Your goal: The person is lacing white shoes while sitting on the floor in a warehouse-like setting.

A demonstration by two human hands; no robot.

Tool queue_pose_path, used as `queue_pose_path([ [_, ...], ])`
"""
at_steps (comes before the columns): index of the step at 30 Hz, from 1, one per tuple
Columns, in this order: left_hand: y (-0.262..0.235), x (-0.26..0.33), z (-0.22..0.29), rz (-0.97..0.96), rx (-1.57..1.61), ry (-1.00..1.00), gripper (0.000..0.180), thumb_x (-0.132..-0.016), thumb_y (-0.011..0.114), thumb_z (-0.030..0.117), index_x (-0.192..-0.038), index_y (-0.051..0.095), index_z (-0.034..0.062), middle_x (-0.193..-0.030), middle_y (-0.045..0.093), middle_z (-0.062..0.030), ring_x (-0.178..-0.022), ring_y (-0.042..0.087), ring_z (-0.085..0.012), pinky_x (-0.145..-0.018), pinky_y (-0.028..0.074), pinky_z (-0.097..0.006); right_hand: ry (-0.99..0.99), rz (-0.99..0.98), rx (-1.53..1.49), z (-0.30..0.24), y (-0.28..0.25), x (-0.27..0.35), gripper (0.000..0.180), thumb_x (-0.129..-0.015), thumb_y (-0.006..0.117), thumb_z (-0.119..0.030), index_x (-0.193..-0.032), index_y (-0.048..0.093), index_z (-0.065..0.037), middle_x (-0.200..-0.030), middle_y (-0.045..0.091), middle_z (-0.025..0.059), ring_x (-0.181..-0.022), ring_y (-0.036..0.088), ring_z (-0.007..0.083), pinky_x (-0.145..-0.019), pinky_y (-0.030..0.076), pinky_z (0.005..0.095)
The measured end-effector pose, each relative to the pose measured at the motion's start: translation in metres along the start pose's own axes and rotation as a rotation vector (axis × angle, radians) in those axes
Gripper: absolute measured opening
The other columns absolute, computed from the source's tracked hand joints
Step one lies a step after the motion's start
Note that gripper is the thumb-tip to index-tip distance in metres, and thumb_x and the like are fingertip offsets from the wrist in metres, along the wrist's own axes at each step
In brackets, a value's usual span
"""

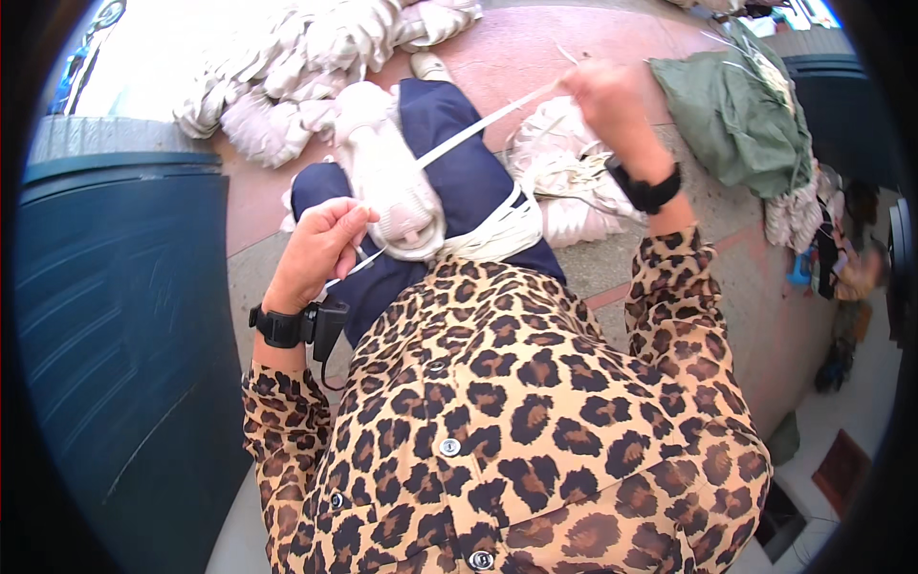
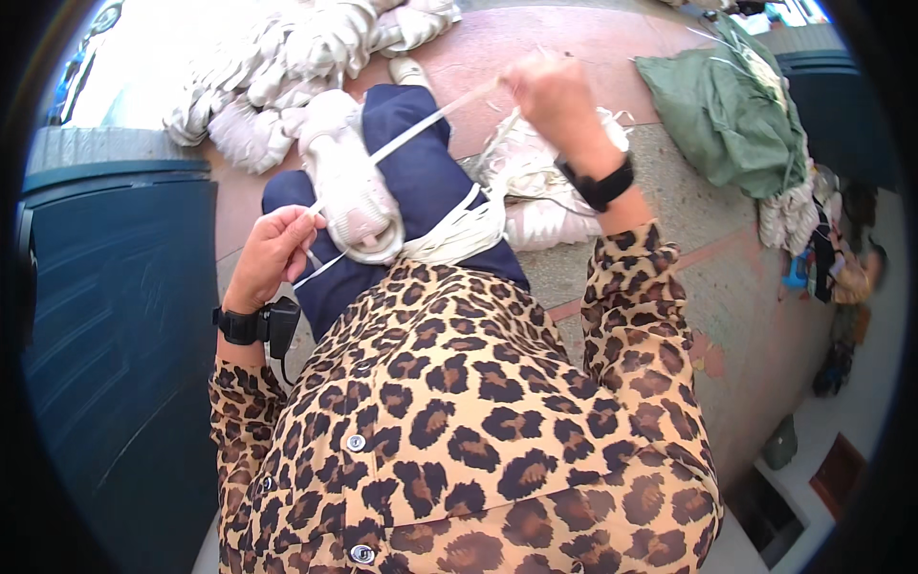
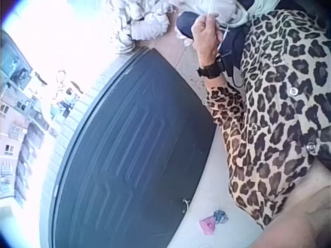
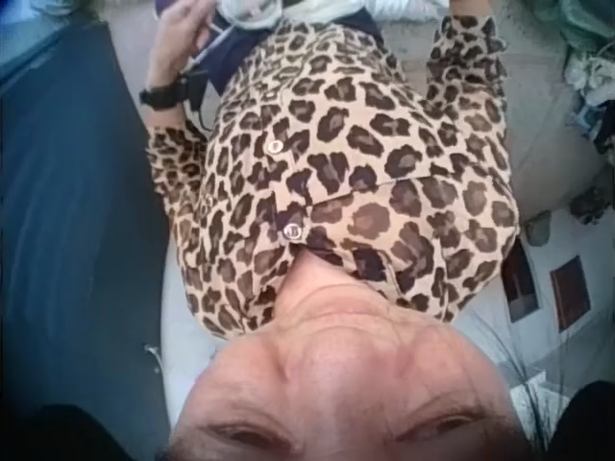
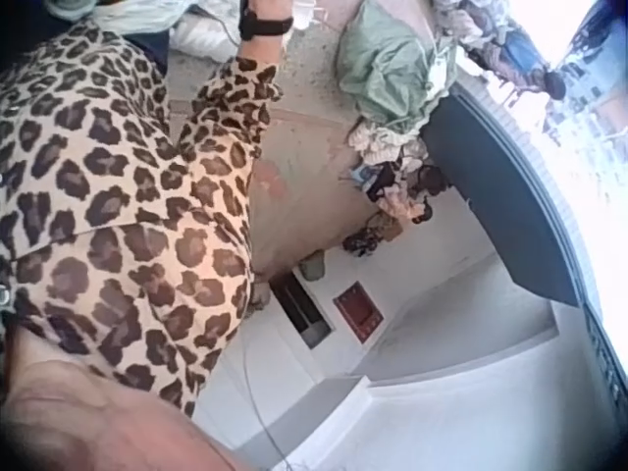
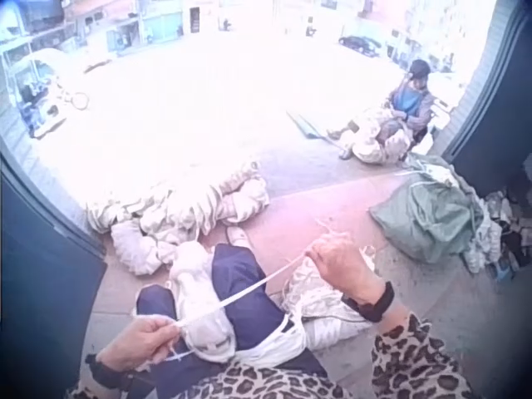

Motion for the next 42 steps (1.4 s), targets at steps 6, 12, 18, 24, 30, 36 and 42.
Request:
queue_pose_path([
  [6, 0.042, -0.029, -0.02, -0.074, -0.318, -0.108, 0.021, -0.089, 0.05, 0.02, -0.091, 0.059, 0.0012, -0.055, 0.046, 0.0027, -0.034, 0.039, -0.0042, -0.029, 0.028, -0.019, 0.04, -0.206, -0.701, -0.134, 0.055, 0.022, 0.02, -0.074, 0.059, -0.016, -0.088, 0.056, -0.001, -0.08, 0.059, 0.0181, -0.079, 0.058, 0.0321, -0.073, 0.044, 0.0389],
  [12, 0.016, -0.025, -0.025, -0.036, -0.308, -0.119, 0.017, -0.089, 0.049, 0.016, -0.088, 0.059, 0.0017, -0.058, 0.049, 0.0033, -0.039, 0.042, -0.0029, -0.035, 0.033, -0.018, 0.369, -0.72, -1.233, -0.179, 0.104, 0.011, 0.043, -0.09, 0.039, -0.037, -0.093, 0.057, 0.003, -0.08, 0.06, 0.0198, -0.076, 0.059, 0.0275, -0.07, 0.044, 0.0342],
  [18, -0.003, -0.023, -0.027, 0.025, 0.098, -0.127, 0.016, -0.088, 0.051, 0.015, -0.095, 0.056, 0.0011, -0.072, 0.056, -0.0013, -0.041, 0.05, -0.0033, -0.035, 0.037, -0.014, 0.439, -0.893, -1.308, -0.169, 0.111, -0.005, 0.036, -0.086, 0.054, -0.033, -0.076, 0.063, 0.001, -0.053, 0.05, 0.0029, -0.05, 0.045, 0.0087, -0.047, 0.038, 0.0257],
  [24, -0.016, -0.059, -0.027, 0.434, -0.429, 0.203, 0.016, -0.082, 0.057, 0.014, -0.086, 0.06, -0.0014, -0.073, 0.06, -0.0082, -0.048, 0.057, -0.0158, -0.042, 0.045, -0.026, 0.461, -0.764, -1.131, -0.14, 0.127, -0.015, 0.021, -0.084, 0.051, -0.015, -0.078, 0.061, 0.003, -0.057, 0.053, 0.0048, -0.054, 0.05, 0.011, -0.052, 0.043, 0.0276],
  [30, 0.007, -0.078, -0.025, 0.579, -1.149, 0.412, 0.016, -0.074, 0.062, 0.016, -0.082, 0.059, 0.0019, -0.078, 0.059, -0.0167, -0.071, 0.059, -0.0318, -0.063, 0.047, -0.039, 0.487, -0.498, -1.067, -0.128, 0.139, -0.01, 0.022, -0.084, 0.049, -0.016, -0.089, 0.061, 0.002, -0.072, 0.061, 0.0157, -0.065, 0.06, 0.0222, -0.062, 0.046, 0.0311],
  [36, 0.005, -0.084, -0.023, 0.597, -1.166, 0.352, 0.015, -0.073, 0.063, 0.018, -0.078, 0.061, 0.0035, -0.075, 0.06, -0.0153, -0.071, 0.06, -0.0314, -0.063, 0.047, -0.04, 0.225, -0.591, -0.607, -0.121, 0.121, -0.016, 0.023, -0.082, 0.051, -0.02, -0.087, 0.063, -0.001, -0.078, 0.061, 0.0181, -0.076, 0.059, 0.033, -0.07, 0.046, 0.0382],
  [42, -0.004, -0.087, -0.019, 0.575, -1.022, 0.28, 0.015, -0.072, 0.063, 0.02, -0.073, 0.066, 0.0047, -0.072, 0.062, -0.0164, -0.071, 0.061, -0.0304, -0.066, 0.049, -0.039, 0.202, -0.328, -0.716, -0.124, 0.132, -0.016, 0.019, -0.081, 0.051, -0.017, -0.083, 0.062, -0.002, -0.079, 0.059, 0.0154, -0.076, 0.057, 0.033, -0.069, 0.046, 0.0391],
])
Point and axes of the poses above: each hand's wrist, its own x-axis away from the middle knuckle, its own y-axis out of the palm, z = x × y, the point moved 2 cm from there along -x, towards the middle knuckle
